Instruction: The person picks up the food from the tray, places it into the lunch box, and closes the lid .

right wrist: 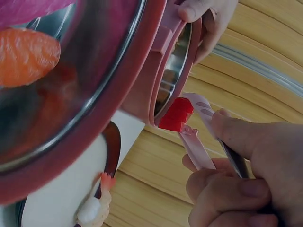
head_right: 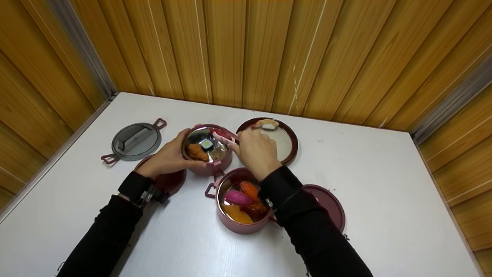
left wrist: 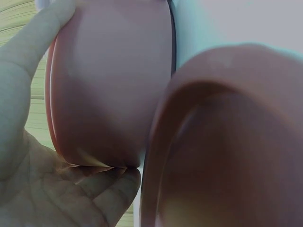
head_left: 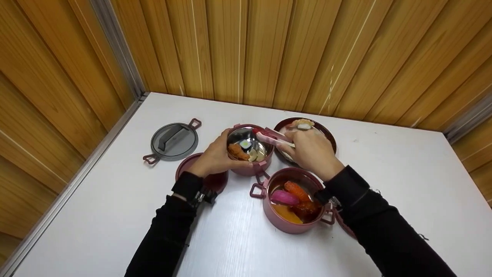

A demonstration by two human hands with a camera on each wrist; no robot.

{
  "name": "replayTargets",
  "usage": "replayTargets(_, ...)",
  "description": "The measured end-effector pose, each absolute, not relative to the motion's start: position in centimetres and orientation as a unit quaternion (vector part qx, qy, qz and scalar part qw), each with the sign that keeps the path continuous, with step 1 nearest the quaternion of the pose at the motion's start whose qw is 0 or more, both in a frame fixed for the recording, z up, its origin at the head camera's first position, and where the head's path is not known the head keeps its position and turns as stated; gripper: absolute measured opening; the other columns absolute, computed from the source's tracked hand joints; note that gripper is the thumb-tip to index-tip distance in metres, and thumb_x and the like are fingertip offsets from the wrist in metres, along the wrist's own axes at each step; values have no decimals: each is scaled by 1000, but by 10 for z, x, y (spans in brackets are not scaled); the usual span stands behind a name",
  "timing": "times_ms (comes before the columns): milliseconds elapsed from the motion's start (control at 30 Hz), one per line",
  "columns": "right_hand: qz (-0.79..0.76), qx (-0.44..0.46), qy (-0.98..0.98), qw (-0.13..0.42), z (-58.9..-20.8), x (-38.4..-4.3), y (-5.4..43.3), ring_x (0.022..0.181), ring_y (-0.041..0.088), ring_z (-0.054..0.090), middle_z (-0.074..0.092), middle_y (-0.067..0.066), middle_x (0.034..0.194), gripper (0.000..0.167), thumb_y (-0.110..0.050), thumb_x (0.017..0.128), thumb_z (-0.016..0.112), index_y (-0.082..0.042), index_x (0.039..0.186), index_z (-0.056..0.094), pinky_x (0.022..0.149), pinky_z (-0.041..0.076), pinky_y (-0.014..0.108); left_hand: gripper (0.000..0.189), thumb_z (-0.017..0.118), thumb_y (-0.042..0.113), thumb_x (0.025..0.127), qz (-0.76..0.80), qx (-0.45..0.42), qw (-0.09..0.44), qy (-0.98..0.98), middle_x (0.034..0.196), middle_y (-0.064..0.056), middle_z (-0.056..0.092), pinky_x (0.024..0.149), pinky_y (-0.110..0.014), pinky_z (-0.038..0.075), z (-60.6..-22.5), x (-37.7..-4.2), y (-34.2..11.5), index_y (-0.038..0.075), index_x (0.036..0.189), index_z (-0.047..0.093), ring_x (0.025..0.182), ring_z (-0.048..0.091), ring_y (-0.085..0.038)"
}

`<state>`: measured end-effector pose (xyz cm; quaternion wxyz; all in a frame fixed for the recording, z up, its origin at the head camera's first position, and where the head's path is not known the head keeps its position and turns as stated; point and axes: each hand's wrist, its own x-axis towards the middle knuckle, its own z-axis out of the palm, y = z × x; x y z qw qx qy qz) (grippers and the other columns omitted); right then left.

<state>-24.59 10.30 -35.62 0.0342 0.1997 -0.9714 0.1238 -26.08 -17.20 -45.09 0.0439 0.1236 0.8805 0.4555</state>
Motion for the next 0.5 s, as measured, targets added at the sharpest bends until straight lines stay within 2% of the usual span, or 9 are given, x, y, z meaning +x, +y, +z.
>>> replayTargets(100,125,201,-971,25,-363,-248,93,93,48,76,79,24,103,35,-43,108,71,-10,110,80,76,57,63,124,102,44,77,455,121,47,881,167,-17,52,133,-57,38,-451,-260,-173,12,172,30,158,49,-36)
replayTargets(233,125,183,-975,1,-369,-250,83,94,46,76,79,20,108,37,-45,109,68,-11,114,81,73,57,60,128,102,47,77,447,117,52,885,168,-16,50,133,-57,38,-451,-260,-173,13,174,26,158,48,-36)
replayTargets(433,122,177,-977,-7,-377,-254,79,81,38,70,68,11,86,35,-43,108,71,-10,99,77,65,50,49,125,103,45,76,460,126,48,878,166,-14,53,132,-57,39,-451,-260,-174,14,172,30,156,50,-35)
replayTargets(500,121,176,-977,-7,-379,-255,78,80,36,68,65,10,84,35,-43,108,71,-10,96,76,65,50,48,124,103,45,76,462,128,46,876,166,-14,53,132,-57,39,-451,-260,-174,13,172,31,156,51,-34)
